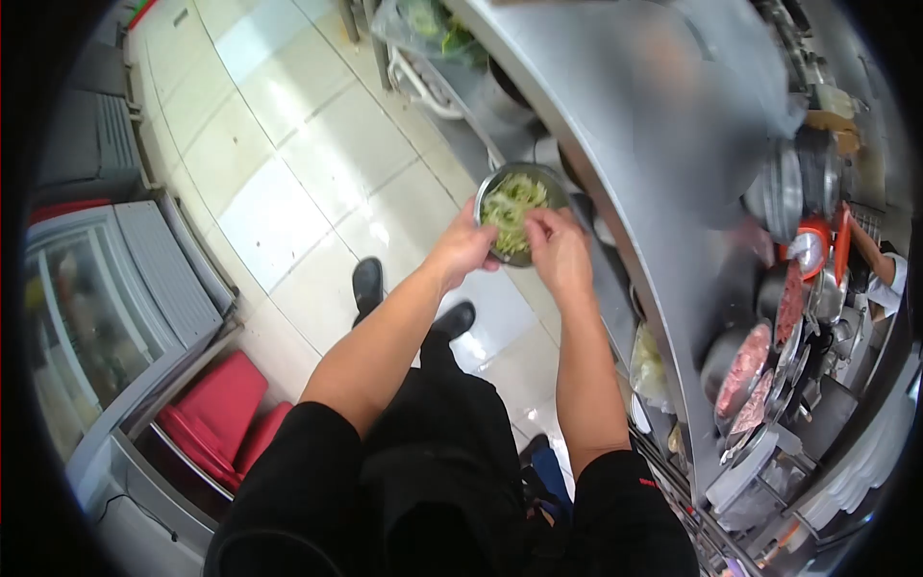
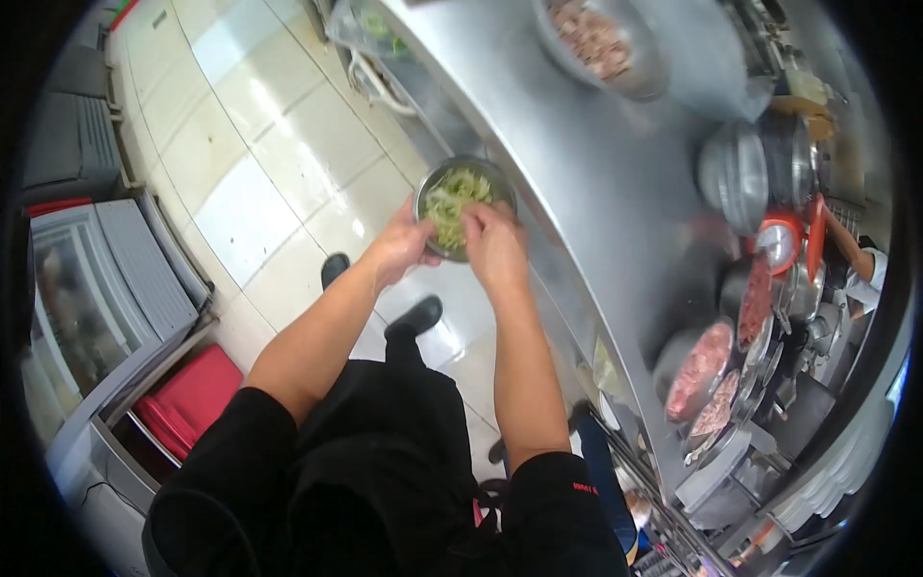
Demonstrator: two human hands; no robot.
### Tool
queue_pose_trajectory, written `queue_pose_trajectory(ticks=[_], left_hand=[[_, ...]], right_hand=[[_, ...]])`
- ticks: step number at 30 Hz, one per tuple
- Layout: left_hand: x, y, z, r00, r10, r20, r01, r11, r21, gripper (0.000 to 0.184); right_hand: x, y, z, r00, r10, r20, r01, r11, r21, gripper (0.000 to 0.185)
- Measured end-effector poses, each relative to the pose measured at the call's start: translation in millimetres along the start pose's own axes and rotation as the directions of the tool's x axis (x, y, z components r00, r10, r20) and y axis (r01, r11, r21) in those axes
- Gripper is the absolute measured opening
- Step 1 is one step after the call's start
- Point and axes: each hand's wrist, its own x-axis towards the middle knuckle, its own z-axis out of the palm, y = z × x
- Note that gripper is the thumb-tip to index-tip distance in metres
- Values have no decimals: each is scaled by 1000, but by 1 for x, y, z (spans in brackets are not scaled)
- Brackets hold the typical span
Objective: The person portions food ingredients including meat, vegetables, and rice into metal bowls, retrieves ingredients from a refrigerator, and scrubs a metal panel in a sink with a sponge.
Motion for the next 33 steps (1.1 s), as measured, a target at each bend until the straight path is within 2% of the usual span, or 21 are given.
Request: queue_pose_trajectory(ticks=[2, 3, 4, 5, 7, 8, 9, 10, 11, 14, 16, 17, 20, 22, 24, 27, 29, 30, 31, 32, 33], left_hand=[[-31, 12, 0, 1000, 9, -14, -8, 998, 58, 50], [-47, 20, -1, 1000, 23, -15, -21, 996, 92, 50], [-67, 29, -1, 999, 33, -18, -30, 992, 125, 49], [-91, 41, 2, 997, 58, -51, -52, 992, 116, 52], [-133, 72, 3, 988, 125, -91, -114, 986, 120, 53], [-153, 83, 3, 984, 149, -97, -137, 982, 129, 52], [-168, 95, 3, 980, 171, -99, -156, 978, 140, 50], [-178, 109, 4, 975, 202, -89, -186, 969, 163, 51], [-186, 121, 2, 971, 228, -76, -211, 960, 181, 51], [-195, 162, 4, 946, 322, -46, -303, 923, 239, 47], [-175, 182, 0, 937, 349, -32, -327, 904, 275, 42], [-159, 191, -1, 936, 349, 48, -348, 893, 286, 44], [-126, 222, 9, 929, 350, 123, -369, 841, 396, 45], [-99, 245, 12, 938, 287, 193, -344, 836, 427, 45], [-73, 265, 15, 939, 240, 246, -329, 837, 438, 44], [-42, 298, 26, 923, 144, 357, -299, 853, 428, 46], [-17, 314, 33, 900, 53, 432, -281, 829, 484, 44], [-5, 323, 33, 891, 8, 455, -225, 877, 424, 44], [4, 331, 34, 878, -33, 477, -162, 918, 362, 45], [12, 338, 35, 863, -70, 500, -96, 949, 300, 47], [21, 342, 32, 855, -107, 508, -68, 948, 312, 56]], right_hand=[[-12, -14, -8, 991, -62, 116, 70, 995, -65, 22], [-21, -35, -21, 958, -286, 29, 287, 949, -129, 22], [-31, -55, -33, 868, -494, -44, 474, 854, -215, 23], [-32, -66, -41, 786, -596, -163, 575, 802, -161, 22], [-36, -91, -71, 905, -333, -265, 388, 902, 188, 22], [-37, -101, -86, 948, -188, -257, 276, 886, 372, 23], [-32, -108, -106, 966, -27, -256, 171, 812, 558, 27], [-14, -96, -119, 925, -13, -380, 239, 797, 555, 35], [6, -91, -130, 895, 75, -440, 247, 738, 628, 44], [56, -90, -158, 874, 394, -286, -38, 641, 767, 52], [71, -106, -177, 870, 459, -182, -180, 638, 749, 51], [82, -109, -189, 859, 492, -139, -247, 637, 730, 50], [115, -83, -188, 911, 409, -42, -274, 680, 680, 41], [126, -67, -193, 915, 397, -73, -228, 658, 718, 33], [122, -65, -209, 926, 378, -14, -246, 631, 735, 30], [117, -67, -221, 971, 223, -92, -126, 795, 593, 32], [116, -95, -227, 958, 257, -130, -197, 914, 354, 34], [116, -106, -227, 951, 271, -150, -235, 946, 224, 36], [118, -104, -217, 910, 286, -301, -268, 958, 100, 38], [116, -94, -205, 894, 313, -319, -287, 949, 128, 35], [114, -83, -194, 879, 335, -340, -298, 942, 157, 32]])
